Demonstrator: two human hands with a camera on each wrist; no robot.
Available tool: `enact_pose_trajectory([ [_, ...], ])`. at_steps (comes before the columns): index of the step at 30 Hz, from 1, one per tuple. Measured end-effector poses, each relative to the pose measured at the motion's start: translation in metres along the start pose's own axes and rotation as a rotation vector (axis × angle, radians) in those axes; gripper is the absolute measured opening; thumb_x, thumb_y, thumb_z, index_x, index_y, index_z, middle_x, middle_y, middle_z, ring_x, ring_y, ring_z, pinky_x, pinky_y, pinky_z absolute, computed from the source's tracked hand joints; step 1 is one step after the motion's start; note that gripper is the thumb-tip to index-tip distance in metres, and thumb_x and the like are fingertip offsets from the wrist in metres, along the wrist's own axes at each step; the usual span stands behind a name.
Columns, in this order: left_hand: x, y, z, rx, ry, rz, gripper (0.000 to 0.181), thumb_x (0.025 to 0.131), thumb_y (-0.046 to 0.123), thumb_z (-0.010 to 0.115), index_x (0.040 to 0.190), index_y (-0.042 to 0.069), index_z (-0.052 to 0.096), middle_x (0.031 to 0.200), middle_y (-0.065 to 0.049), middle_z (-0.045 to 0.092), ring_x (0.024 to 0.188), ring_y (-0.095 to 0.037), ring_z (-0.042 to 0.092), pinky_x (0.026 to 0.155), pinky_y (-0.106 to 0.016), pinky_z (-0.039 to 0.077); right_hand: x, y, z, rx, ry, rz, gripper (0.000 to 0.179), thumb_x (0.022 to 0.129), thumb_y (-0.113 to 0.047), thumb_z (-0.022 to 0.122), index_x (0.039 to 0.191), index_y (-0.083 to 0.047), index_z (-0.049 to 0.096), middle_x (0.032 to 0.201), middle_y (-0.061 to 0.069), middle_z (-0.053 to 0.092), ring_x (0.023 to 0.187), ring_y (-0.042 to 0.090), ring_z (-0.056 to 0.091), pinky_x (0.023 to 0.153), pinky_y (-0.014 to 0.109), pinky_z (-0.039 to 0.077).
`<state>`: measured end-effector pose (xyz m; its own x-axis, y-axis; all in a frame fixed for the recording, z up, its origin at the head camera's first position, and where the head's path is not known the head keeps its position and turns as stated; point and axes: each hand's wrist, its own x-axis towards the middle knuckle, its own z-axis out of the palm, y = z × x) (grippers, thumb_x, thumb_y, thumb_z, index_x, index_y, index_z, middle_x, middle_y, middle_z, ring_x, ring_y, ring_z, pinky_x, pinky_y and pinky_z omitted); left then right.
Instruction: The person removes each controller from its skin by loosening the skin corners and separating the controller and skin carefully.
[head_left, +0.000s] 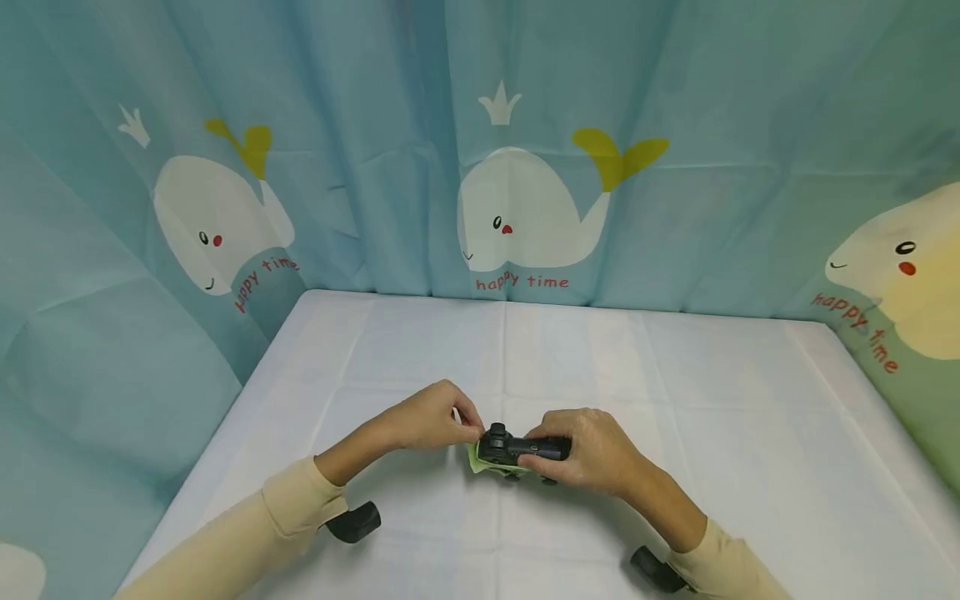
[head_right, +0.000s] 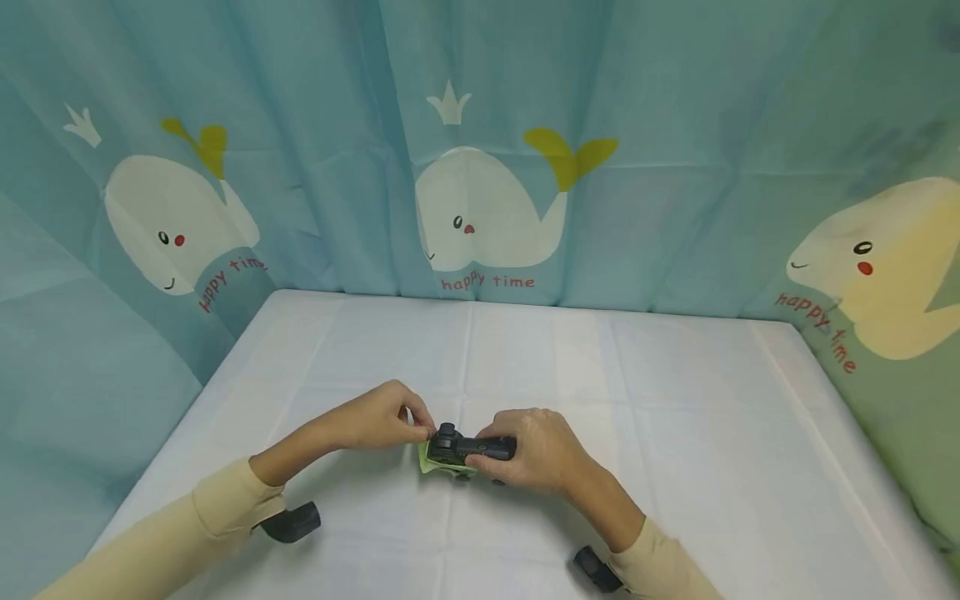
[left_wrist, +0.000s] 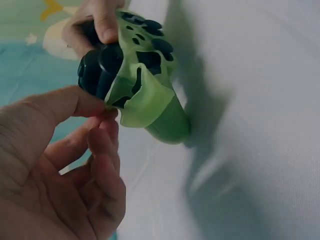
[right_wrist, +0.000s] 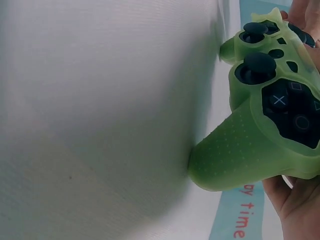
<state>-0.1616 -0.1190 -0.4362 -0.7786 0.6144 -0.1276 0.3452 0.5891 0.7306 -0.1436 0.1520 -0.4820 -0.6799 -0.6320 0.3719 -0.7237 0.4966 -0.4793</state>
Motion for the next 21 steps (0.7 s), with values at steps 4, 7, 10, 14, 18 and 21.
enact_pose_trajectory([
  [4,0.003,-0.001,-0.002,-0.104,-0.044,-0.043,0.014,0.088,0.005,0.068,0.085,0.008,0.081,0.076,0.002,0.069,0.051,-0.007,0.043,0.049,-0.023,0.036,0.000,-0.001,0.002,-0.011,0.027,-0.008,0.015,0.087,-0.043,0.081,0.089,-0.028,0.079,0.078,-0.026,0.060,0.062,-0.006,0.050,0.055,0.019,0.043],
  [7,0.004,0.004,0.000,-0.039,-0.032,-0.064,0.011,0.085,0.007,0.070,0.078,0.010,0.078,0.066,0.004,0.065,0.050,-0.007,0.044,0.048,-0.023,0.036,-0.001,-0.001,0.003,-0.014,0.029,-0.006,0.016,0.087,-0.044,0.081,0.089,-0.028,0.079,0.078,-0.027,0.060,0.062,-0.005,0.050,0.055,0.020,0.043],
  [10,0.006,0.009,0.002,0.082,-0.005,-0.060,0.011,0.082,0.009,0.073,0.072,0.013,0.075,0.060,0.010,0.061,0.053,-0.006,0.048,0.050,-0.023,0.039,-0.002,-0.002,0.003,-0.022,0.019,0.007,0.019,0.087,-0.047,0.080,0.089,-0.029,0.079,0.078,-0.028,0.059,0.062,-0.005,0.050,0.055,0.020,0.043],
  [14,0.008,0.008,0.005,0.041,0.003,-0.072,0.011,0.083,0.008,0.072,0.073,0.012,0.074,0.058,0.009,0.058,0.053,-0.006,0.046,0.051,-0.023,0.038,-0.002,-0.002,0.001,-0.030,0.020,0.037,0.019,0.086,-0.049,0.080,0.088,-0.030,0.079,0.078,-0.029,0.059,0.062,-0.005,0.051,0.055,0.021,0.043],
  [18,0.008,0.000,0.009,-0.139,-0.004,-0.114,0.013,0.085,0.005,0.069,0.074,0.007,0.074,0.056,0.007,0.052,0.051,-0.007,0.041,0.049,-0.023,0.033,-0.001,-0.003,0.000,-0.019,0.010,0.046,0.020,0.086,-0.049,0.080,0.089,-0.029,0.079,0.078,-0.028,0.059,0.062,-0.004,0.051,0.055,0.022,0.044],
  [21,0.008,-0.005,0.012,-0.219,0.010,-0.147,0.013,0.086,0.006,0.069,0.074,0.007,0.073,0.056,0.005,0.051,0.048,-0.008,0.040,0.046,-0.023,0.033,0.000,-0.002,0.000,-0.012,0.007,0.046,0.021,0.086,-0.049,0.080,0.090,-0.029,0.079,0.078,-0.028,0.060,0.062,-0.004,0.051,0.055,0.022,0.044],
])
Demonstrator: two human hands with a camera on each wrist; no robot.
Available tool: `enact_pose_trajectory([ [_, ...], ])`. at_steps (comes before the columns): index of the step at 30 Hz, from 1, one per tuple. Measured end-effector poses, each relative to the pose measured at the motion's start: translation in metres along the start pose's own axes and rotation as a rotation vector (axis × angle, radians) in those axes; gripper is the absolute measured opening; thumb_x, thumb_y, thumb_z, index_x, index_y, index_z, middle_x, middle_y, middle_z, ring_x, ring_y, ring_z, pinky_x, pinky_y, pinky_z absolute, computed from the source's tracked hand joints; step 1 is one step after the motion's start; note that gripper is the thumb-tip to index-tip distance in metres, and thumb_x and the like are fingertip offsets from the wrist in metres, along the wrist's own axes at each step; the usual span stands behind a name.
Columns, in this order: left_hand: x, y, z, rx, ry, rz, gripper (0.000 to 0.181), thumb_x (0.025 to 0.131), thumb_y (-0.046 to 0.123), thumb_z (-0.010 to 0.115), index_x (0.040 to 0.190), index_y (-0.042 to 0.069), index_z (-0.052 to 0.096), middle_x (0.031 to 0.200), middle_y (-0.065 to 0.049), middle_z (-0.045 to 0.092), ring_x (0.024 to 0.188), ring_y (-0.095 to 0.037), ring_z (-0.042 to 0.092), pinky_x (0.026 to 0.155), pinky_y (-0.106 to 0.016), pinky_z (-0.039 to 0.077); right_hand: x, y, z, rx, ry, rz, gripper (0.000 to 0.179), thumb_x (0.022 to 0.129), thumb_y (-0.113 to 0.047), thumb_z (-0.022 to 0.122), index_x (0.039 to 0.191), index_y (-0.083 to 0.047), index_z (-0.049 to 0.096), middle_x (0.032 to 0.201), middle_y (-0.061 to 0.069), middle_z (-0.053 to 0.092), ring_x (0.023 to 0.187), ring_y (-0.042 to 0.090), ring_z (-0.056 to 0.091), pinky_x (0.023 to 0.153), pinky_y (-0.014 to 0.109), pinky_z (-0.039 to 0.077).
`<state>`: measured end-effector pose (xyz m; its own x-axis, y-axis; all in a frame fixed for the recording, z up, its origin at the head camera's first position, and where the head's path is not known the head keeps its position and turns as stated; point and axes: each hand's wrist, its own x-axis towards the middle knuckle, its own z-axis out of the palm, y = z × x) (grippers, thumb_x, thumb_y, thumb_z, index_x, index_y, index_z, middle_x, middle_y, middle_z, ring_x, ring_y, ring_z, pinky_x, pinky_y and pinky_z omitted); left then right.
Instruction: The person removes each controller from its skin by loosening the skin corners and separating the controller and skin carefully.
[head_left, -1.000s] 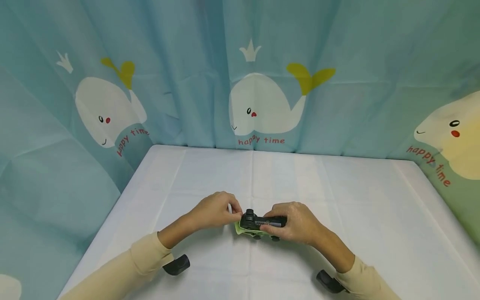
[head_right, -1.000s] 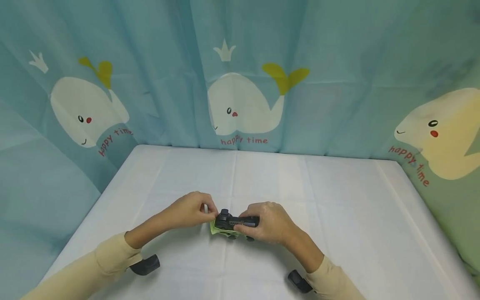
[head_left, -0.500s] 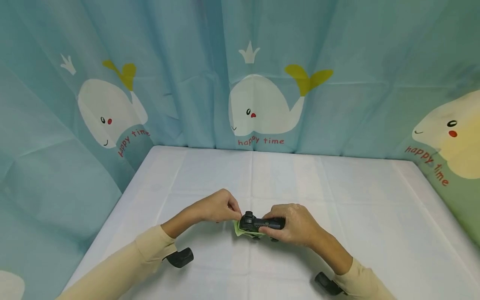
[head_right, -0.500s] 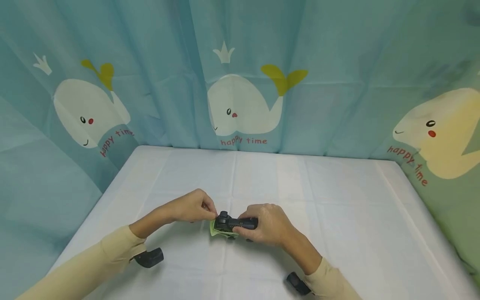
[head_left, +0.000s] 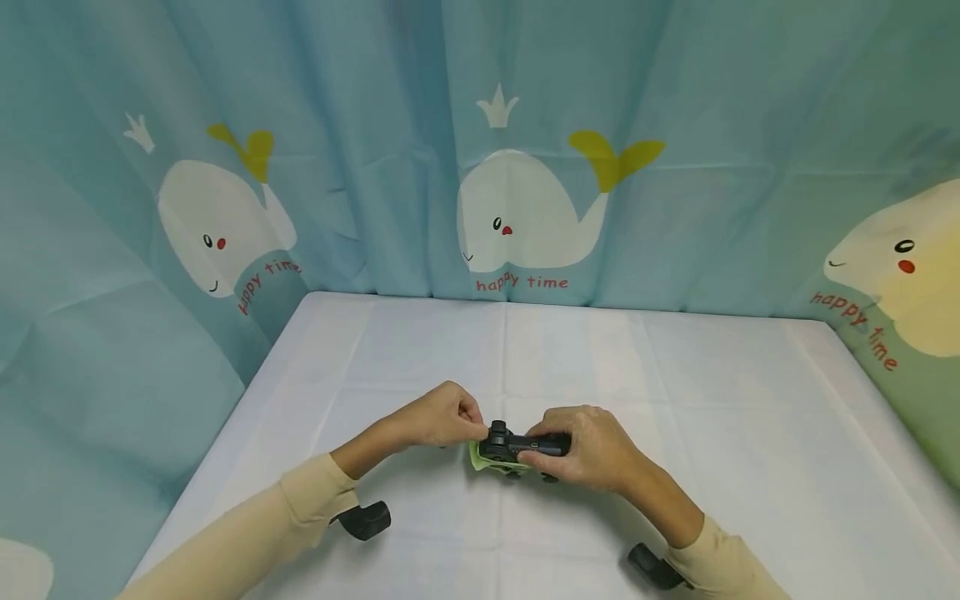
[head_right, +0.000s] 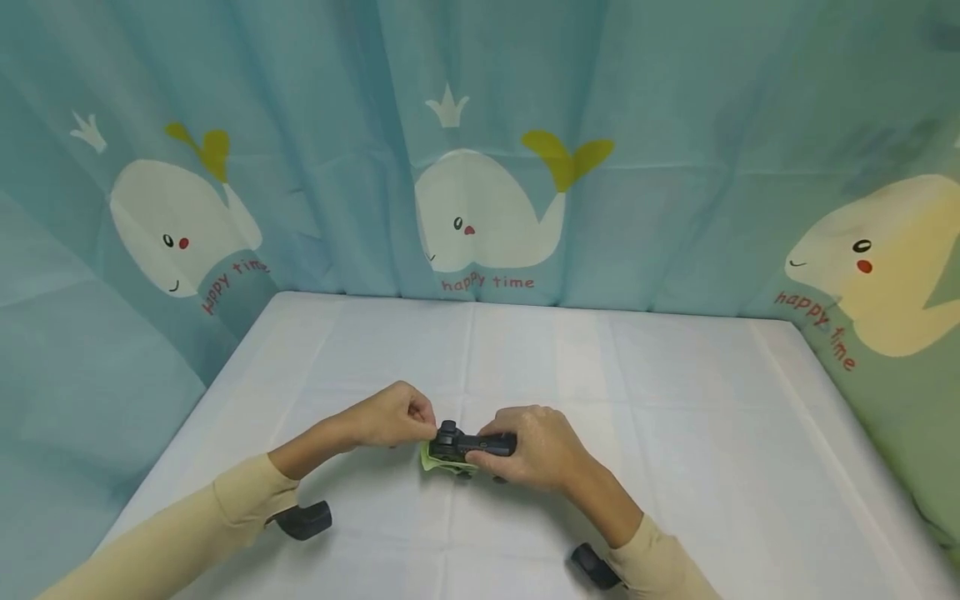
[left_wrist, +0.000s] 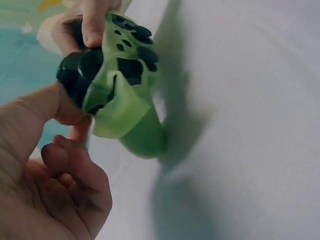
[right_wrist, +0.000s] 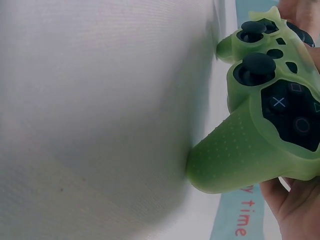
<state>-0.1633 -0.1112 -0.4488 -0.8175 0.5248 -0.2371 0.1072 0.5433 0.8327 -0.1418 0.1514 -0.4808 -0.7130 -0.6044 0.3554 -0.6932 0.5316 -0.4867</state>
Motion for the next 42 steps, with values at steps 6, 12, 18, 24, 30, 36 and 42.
enact_pose_trajectory([
  [6,-0.004,-0.013,0.000,-0.119,0.011,-0.029,0.016,0.094,0.016,0.066,0.084,0.006,0.074,0.062,0.003,0.051,0.051,-0.011,0.044,0.049,-0.026,0.041,0.003,0.002,0.000,0.012,-0.014,0.031,0.023,0.088,-0.050,0.078,0.092,-0.028,0.080,0.078,-0.027,0.060,0.061,-0.003,0.051,0.054,0.023,0.043],
  [12,-0.007,-0.019,-0.005,-0.215,-0.054,-0.041,0.025,0.098,0.030,0.071,0.098,0.005,0.074,0.077,-0.006,0.060,0.059,-0.015,0.051,0.051,-0.027,0.046,0.007,0.004,-0.004,0.071,-0.053,0.082,0.025,0.090,-0.049,0.076,0.092,-0.024,0.080,0.077,-0.024,0.061,0.059,-0.001,0.052,0.054,0.025,0.045],
  [18,-0.014,-0.019,-0.007,-0.190,-0.041,-0.015,0.016,0.097,0.019,0.072,0.101,0.005,0.077,0.082,-0.009,0.067,0.065,-0.020,0.057,0.052,-0.028,0.049,0.004,0.001,-0.001,0.057,-0.033,0.068,0.022,0.087,-0.048,0.079,0.091,-0.026,0.080,0.075,-0.025,0.060,0.058,-0.001,0.050,0.053,0.025,0.043],
  [24,-0.019,-0.001,-0.004,-0.020,0.012,0.013,0.015,0.095,0.006,0.064,0.087,0.006,0.077,0.077,-0.019,0.069,0.054,-0.019,0.055,0.047,-0.029,0.047,0.004,0.000,-0.002,0.061,-0.059,0.091,0.026,0.088,-0.052,0.077,0.093,-0.027,0.080,0.078,-0.025,0.061,0.060,0.000,0.052,0.055,0.026,0.044],
  [30,-0.011,0.009,0.002,0.093,0.046,-0.032,0.017,0.092,0.006,0.065,0.079,0.006,0.074,0.052,-0.003,0.055,0.041,-0.009,0.042,0.043,-0.023,0.036,0.005,0.004,-0.005,0.092,-0.068,0.141,0.027,0.089,-0.052,0.076,0.094,-0.026,0.081,0.082,-0.024,0.066,0.069,0.001,0.058,0.061,0.028,0.048],
  [36,-0.007,0.002,0.007,0.005,0.060,-0.098,0.016,0.092,0.007,0.066,0.078,0.004,0.071,0.050,0.004,0.046,0.043,-0.008,0.040,0.042,-0.021,0.038,0.007,0.006,-0.006,0.124,-0.087,0.131,0.028,0.089,-0.050,0.076,0.095,-0.023,0.081,0.082,-0.023,0.066,0.069,0.002,0.059,0.061,0.028,0.049],
  [42,-0.015,-0.008,0.012,0.155,0.178,0.008,0.008,0.089,0.010,0.066,0.081,0.009,0.068,0.061,0.006,0.052,0.050,-0.008,0.046,0.049,-0.024,0.039,0.014,0.007,-0.008,0.154,-0.108,0.132,0.025,0.090,-0.047,0.076,0.095,-0.024,0.082,0.087,-0.022,0.069,0.079,0.003,0.064,0.070,0.031,0.053],
])
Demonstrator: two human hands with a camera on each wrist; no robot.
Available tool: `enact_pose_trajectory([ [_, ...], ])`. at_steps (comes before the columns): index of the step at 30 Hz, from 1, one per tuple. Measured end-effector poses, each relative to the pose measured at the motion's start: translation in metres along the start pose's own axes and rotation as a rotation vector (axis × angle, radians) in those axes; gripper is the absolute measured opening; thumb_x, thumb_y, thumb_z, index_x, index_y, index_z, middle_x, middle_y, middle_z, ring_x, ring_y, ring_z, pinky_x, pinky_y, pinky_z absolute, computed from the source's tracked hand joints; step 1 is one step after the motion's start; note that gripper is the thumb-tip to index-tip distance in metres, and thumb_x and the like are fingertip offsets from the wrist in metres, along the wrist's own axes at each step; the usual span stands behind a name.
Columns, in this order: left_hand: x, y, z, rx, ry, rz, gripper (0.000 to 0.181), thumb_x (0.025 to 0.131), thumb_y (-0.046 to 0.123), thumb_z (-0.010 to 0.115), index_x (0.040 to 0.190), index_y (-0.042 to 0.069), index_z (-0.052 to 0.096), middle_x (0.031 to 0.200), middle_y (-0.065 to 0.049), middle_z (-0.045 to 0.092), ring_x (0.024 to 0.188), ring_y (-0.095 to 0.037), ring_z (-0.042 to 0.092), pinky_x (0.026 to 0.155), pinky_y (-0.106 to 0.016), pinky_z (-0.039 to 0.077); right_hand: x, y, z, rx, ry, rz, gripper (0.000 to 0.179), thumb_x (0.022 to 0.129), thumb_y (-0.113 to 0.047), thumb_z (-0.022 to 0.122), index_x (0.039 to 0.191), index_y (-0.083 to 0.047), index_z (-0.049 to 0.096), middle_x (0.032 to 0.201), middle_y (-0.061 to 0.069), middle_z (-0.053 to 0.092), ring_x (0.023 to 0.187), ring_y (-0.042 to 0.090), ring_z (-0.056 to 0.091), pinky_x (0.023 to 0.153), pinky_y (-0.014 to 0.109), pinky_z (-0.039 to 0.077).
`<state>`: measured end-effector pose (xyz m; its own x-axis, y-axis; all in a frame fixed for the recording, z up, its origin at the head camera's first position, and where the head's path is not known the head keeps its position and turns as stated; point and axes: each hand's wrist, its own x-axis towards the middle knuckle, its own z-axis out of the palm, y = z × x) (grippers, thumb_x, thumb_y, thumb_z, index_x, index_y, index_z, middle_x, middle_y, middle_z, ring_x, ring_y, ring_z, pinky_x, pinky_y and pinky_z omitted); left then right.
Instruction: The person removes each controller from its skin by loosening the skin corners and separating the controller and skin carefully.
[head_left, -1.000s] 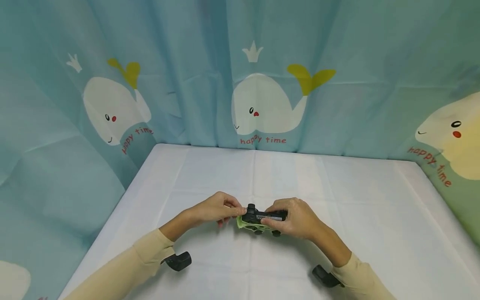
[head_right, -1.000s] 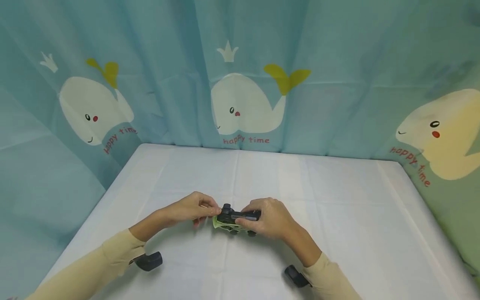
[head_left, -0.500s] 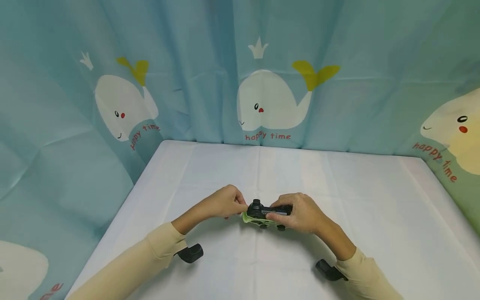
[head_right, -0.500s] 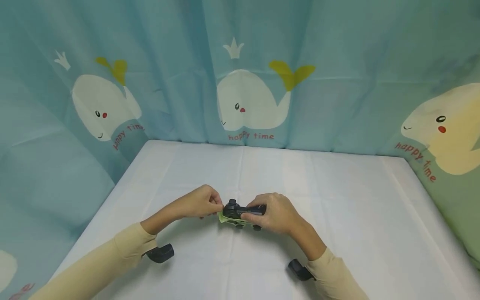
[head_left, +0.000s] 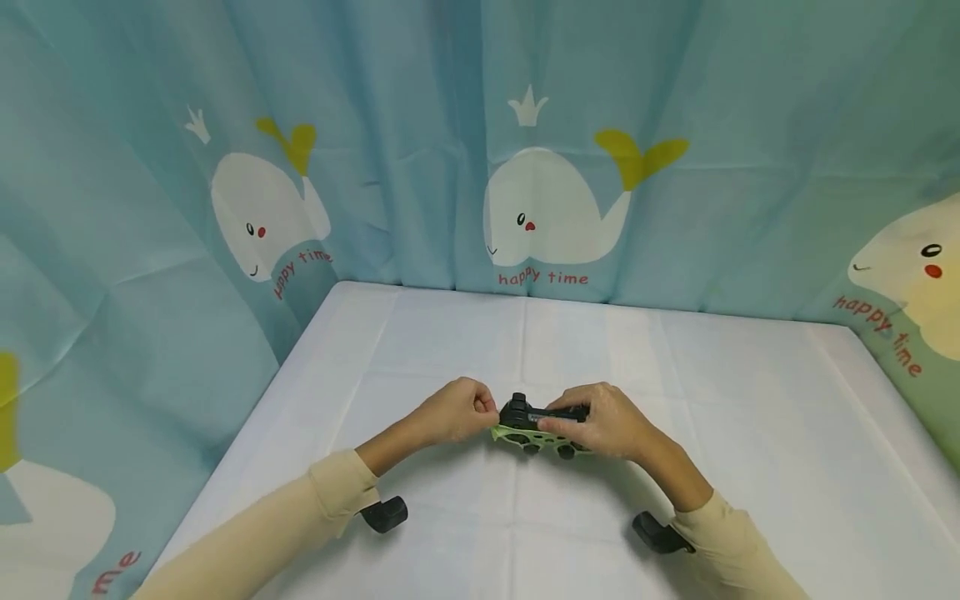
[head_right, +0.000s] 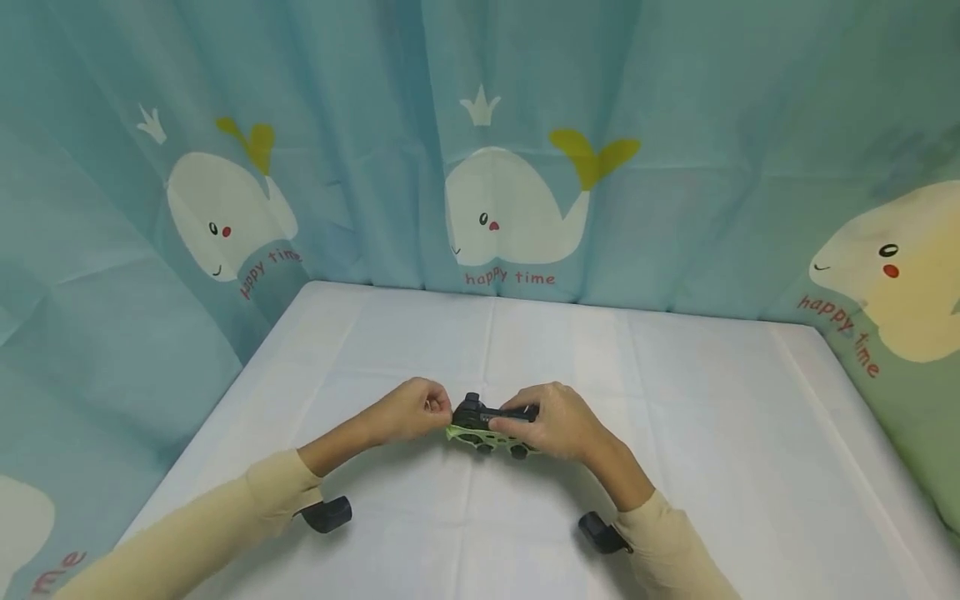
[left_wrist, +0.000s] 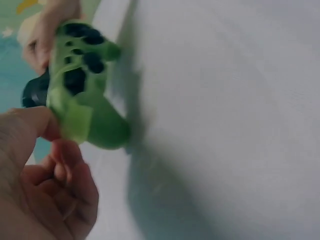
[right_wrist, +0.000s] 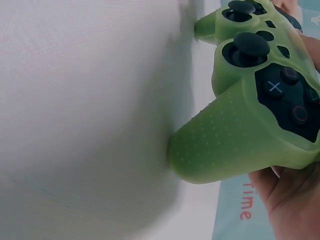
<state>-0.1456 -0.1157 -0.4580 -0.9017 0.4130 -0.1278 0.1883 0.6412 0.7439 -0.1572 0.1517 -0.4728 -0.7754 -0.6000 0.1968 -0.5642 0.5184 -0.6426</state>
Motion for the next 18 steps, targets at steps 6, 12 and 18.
enact_pose_trajectory([
  [6,-0.012,-0.023,0.012,0.189,0.231,0.353,0.007,0.091,0.006,0.063,0.094,0.011,0.065,0.091,0.005,0.059,0.080,-0.010,0.057,0.068,-0.028,0.050,0.008,0.001,0.003,0.039,-0.020,0.035,0.027,0.090,-0.048,0.077,0.098,-0.023,0.082,0.092,-0.020,0.072,0.090,0.007,0.068,0.079,0.036,0.055],
  [12,-0.017,-0.036,0.028,0.620,0.553,0.812,0.031,0.087,0.014,0.074,0.115,0.003,0.071,0.120,-0.007,0.064,0.102,-0.025,0.059,0.080,-0.036,0.053,0.015,0.007,0.005,0.133,-0.051,0.108,0.030,0.093,-0.045,0.074,0.100,-0.017,0.082,0.098,-0.008,0.075,0.096,0.014,0.069,0.083,0.041,0.055],
  [18,-0.008,-0.025,0.032,0.892,0.669,0.931,0.027,0.093,0.024,0.071,0.110,0.003,0.075,0.109,-0.008,0.068,0.090,-0.022,0.062,0.066,-0.030,0.053,0.015,0.013,-0.005,0.146,-0.027,0.109,0.027,0.093,-0.038,0.075,0.099,-0.013,0.082,0.097,-0.004,0.075,0.092,0.015,0.070,0.080,0.039,0.055],
])
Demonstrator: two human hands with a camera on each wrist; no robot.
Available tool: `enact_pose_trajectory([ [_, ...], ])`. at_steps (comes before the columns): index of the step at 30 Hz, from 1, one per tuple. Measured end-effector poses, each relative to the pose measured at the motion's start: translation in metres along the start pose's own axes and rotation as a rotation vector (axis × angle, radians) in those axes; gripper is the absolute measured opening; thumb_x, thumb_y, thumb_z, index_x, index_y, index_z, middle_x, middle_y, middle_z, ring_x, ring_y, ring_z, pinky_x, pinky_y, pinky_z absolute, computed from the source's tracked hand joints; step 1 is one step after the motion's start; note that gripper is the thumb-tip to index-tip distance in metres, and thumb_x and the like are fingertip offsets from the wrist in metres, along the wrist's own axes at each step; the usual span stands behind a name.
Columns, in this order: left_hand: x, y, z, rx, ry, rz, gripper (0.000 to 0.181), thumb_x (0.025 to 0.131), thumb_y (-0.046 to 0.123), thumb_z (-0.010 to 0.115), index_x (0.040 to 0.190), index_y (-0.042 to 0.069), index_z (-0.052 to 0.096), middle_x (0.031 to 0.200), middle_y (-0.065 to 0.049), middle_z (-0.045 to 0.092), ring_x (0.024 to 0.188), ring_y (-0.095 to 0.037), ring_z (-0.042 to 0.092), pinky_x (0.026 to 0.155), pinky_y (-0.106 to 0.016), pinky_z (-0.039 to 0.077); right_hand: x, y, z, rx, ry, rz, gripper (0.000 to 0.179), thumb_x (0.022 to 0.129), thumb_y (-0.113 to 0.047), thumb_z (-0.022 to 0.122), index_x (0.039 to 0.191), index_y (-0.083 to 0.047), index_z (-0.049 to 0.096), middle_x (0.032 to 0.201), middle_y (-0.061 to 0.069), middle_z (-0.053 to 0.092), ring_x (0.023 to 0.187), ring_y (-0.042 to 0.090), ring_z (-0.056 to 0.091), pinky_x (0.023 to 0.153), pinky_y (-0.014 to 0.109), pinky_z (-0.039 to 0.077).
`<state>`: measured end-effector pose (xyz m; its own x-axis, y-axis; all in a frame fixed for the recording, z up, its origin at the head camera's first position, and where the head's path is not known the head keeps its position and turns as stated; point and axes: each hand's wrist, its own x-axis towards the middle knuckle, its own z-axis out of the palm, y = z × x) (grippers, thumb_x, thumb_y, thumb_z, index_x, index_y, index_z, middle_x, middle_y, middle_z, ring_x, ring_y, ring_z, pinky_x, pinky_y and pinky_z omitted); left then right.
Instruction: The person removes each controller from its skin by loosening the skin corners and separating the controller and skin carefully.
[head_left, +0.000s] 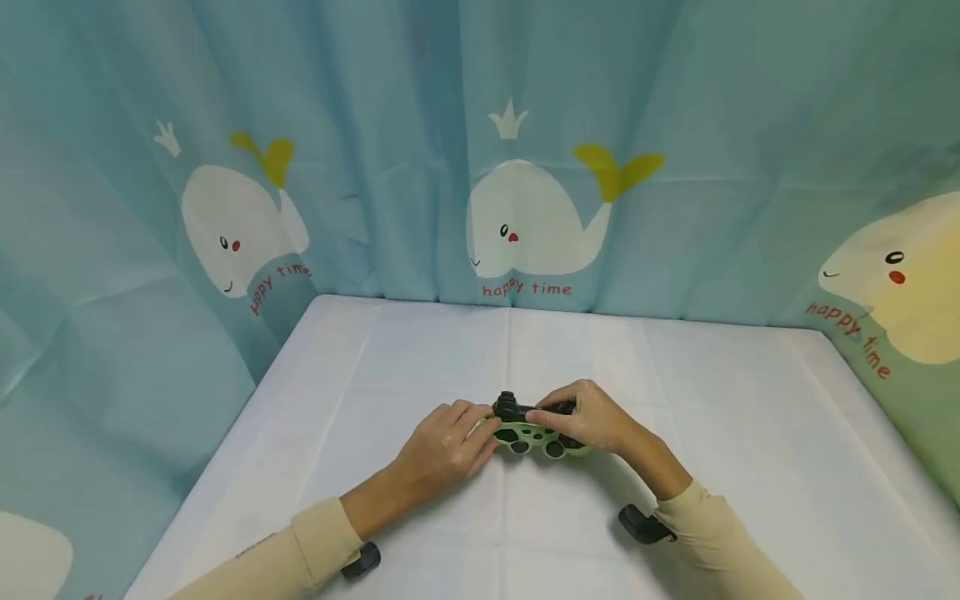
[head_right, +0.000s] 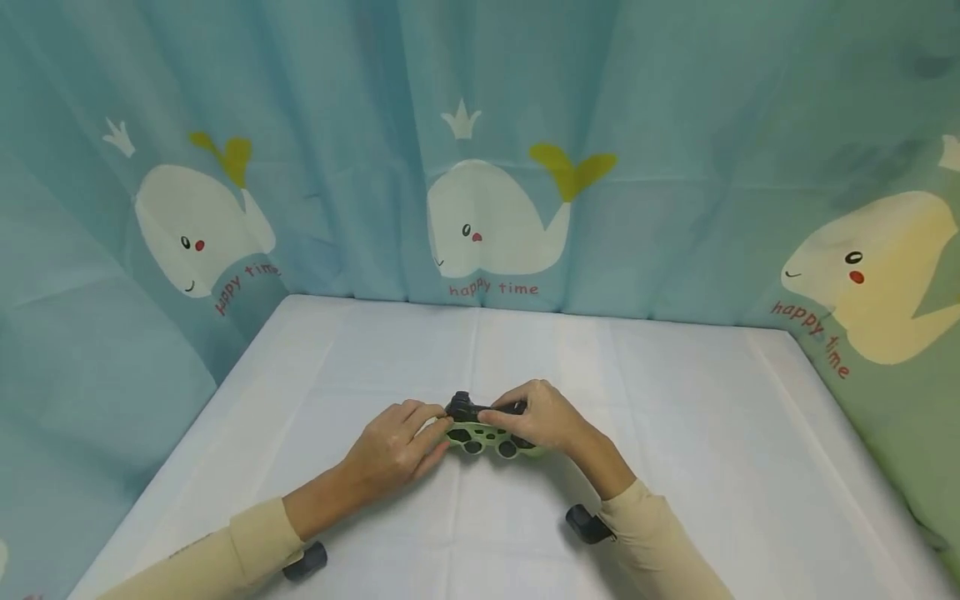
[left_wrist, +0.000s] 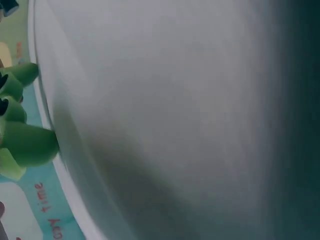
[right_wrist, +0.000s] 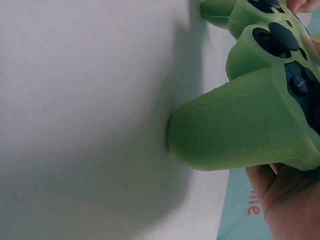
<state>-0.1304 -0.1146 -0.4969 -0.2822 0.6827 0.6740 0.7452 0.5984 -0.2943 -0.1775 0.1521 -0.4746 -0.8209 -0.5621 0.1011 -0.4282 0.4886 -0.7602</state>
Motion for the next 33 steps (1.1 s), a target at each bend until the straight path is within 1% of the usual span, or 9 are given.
enact_pose_trajectory([
  [2,0.001,0.001,-0.001,0.022,-0.002,0.003,0.023,0.097,0.021,0.067,0.108,0.002,0.075,0.106,-0.009,0.067,0.088,-0.021,0.061,0.065,-0.029,0.053,0.000,0.000,0.000,-0.001,0.000,-0.001,0.028,0.093,-0.040,0.075,0.099,-0.014,0.082,0.097,-0.004,0.075,0.092,0.014,0.070,0.080,0.038,0.055],
  [5,0.006,0.004,-0.004,0.000,-0.036,-0.037,0.018,0.098,0.018,0.067,0.104,0.003,0.073,0.102,-0.008,0.064,0.085,-0.020,0.059,0.062,-0.028,0.051,-0.001,-0.001,-0.001,-0.013,0.001,0.004,0.029,0.093,-0.042,0.075,0.099,-0.015,0.082,0.096,-0.006,0.075,0.090,0.012,0.069,0.078,0.036,0.055],
  [9,0.019,0.007,-0.008,-0.096,-0.134,-0.156,0.010,0.087,0.013,0.074,0.093,0.007,0.068,0.090,-0.002,0.055,0.068,-0.012,0.055,0.051,-0.023,0.046,-0.004,-0.001,-0.002,-0.027,0.002,0.000,0.028,0.092,-0.041,0.075,0.098,-0.014,0.082,0.094,-0.007,0.075,0.086,0.011,0.068,0.076,0.034,0.055],
  [11,0.024,0.009,-0.009,-0.106,-0.162,-0.197,0.012,0.079,0.011,0.075,0.085,0.008,0.065,0.085,-0.001,0.050,0.060,-0.009,0.051,0.045,-0.022,0.044,-0.005,-0.002,-0.002,-0.027,0.002,-0.005,0.028,0.092,-0.042,0.075,0.098,-0.015,0.082,0.093,-0.009,0.075,0.085,0.010,0.068,0.076,0.034,0.055],
  [14,0.028,0.012,-0.008,-0.012,-0.183,-0.173,0.020,0.075,0.017,0.080,0.083,0.007,0.064,0.085,-0.003,0.051,0.058,-0.010,0.052,0.043,-0.024,0.046,-0.004,-0.003,-0.001,-0.049,-0.002,-0.011,0.030,0.093,-0.044,0.074,0.099,-0.016,0.082,0.094,-0.010,0.074,0.087,0.009,0.068,0.077,0.034,0.055],
  [18,0.028,0.016,-0.006,0.108,-0.186,-0.120,0.032,0.078,0.026,0.085,0.089,0.003,0.066,0.091,-0.008,0.056,0.063,-0.014,0.054,0.045,-0.025,0.049,-0.002,-0.003,-0.003,-0.084,-0.013,0.000,0.034,0.093,-0.047,0.073,0.099,-0.016,0.081,0.092,-0.009,0.074,0.083,0.008,0.066,0.074,0.034,0.054],
  [23,0.027,0.017,-0.004,0.152,-0.178,-0.094,0.030,0.081,0.024,0.082,0.090,0.002,0.065,0.091,-0.008,0.056,0.061,-0.014,0.053,0.044,-0.025,0.046,-0.001,-0.001,-0.003,-0.080,-0.005,0.022,0.033,0.093,-0.047,0.073,0.097,-0.016,0.081,0.089,-0.009,0.073,0.078,0.008,0.064,0.071,0.032,0.053],
  [29,0.025,0.017,-0.004,0.155,-0.163,-0.114,0.021,0.081,0.017,0.078,0.086,0.002,0.064,0.086,-0.007,0.054,0.056,-0.013,0.050,0.041,-0.025,0.043,-0.002,-0.001,0.000,-0.087,0.025,0.006,0.033,0.094,-0.048,0.071,0.097,-0.017,0.081,0.091,-0.011,0.073,0.084,0.009,0.066,0.076,0.036,0.054],
  [33,0.025,0.018,-0.003,0.169,-0.168,-0.126,0.018,0.083,0.016,0.074,0.083,0.003,0.062,0.081,-0.005,0.049,0.053,-0.012,0.047,0.039,-0.024,0.040,-0.003,-0.001,0.000,-0.101,0.046,0.018,0.032,0.093,-0.049,0.072,0.097,-0.018,0.081,0.091,-0.013,0.073,0.085,0.008,0.066,0.077,0.036,0.054],
])
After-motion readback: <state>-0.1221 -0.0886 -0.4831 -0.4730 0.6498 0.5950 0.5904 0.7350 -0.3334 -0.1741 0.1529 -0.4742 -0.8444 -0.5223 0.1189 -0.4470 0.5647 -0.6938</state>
